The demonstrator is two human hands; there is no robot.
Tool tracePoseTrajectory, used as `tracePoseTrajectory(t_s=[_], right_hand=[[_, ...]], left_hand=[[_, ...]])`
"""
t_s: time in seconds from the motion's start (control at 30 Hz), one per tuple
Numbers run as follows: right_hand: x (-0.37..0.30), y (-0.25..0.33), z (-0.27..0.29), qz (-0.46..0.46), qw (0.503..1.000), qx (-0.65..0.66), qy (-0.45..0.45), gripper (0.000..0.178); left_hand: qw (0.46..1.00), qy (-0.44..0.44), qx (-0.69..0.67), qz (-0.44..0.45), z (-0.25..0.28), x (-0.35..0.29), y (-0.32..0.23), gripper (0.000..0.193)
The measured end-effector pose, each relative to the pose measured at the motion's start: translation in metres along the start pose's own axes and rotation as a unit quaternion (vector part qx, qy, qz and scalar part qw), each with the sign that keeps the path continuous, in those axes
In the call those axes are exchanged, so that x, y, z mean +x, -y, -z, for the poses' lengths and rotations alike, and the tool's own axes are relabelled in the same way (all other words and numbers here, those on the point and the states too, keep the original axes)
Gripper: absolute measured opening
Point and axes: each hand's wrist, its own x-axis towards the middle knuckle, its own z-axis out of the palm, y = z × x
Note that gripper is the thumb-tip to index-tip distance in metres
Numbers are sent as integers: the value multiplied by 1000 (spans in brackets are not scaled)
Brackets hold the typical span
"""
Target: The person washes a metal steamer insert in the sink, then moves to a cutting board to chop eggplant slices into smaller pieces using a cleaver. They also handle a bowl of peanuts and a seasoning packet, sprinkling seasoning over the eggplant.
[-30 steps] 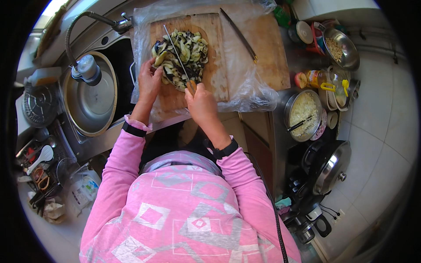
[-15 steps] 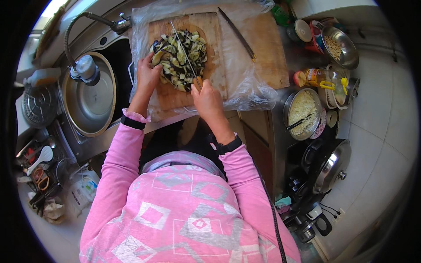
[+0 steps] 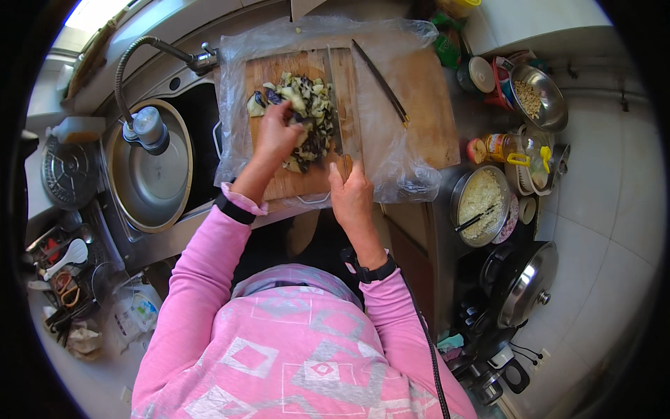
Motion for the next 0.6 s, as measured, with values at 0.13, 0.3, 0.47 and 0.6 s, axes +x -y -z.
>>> tracePoseTrajectory(t_s=[0.13, 0.3, 0.47, 0.6], right_hand=[[7, -1, -1, -14, 999, -45, 19, 27], [2, 12, -11, 53, 998, 38, -5, 33], [1, 20, -22, 38, 998, -36, 40, 32], [0, 15, -24, 24, 996, -19, 83, 32]], left_hand=[[987, -63, 98, -110, -10, -20, -28, 43], [965, -164, 153, -138, 41, -2, 11, 36], [962, -78, 247, -91, 54, 38, 37, 38], [969, -63, 236, -37, 44, 46, 37, 34]])
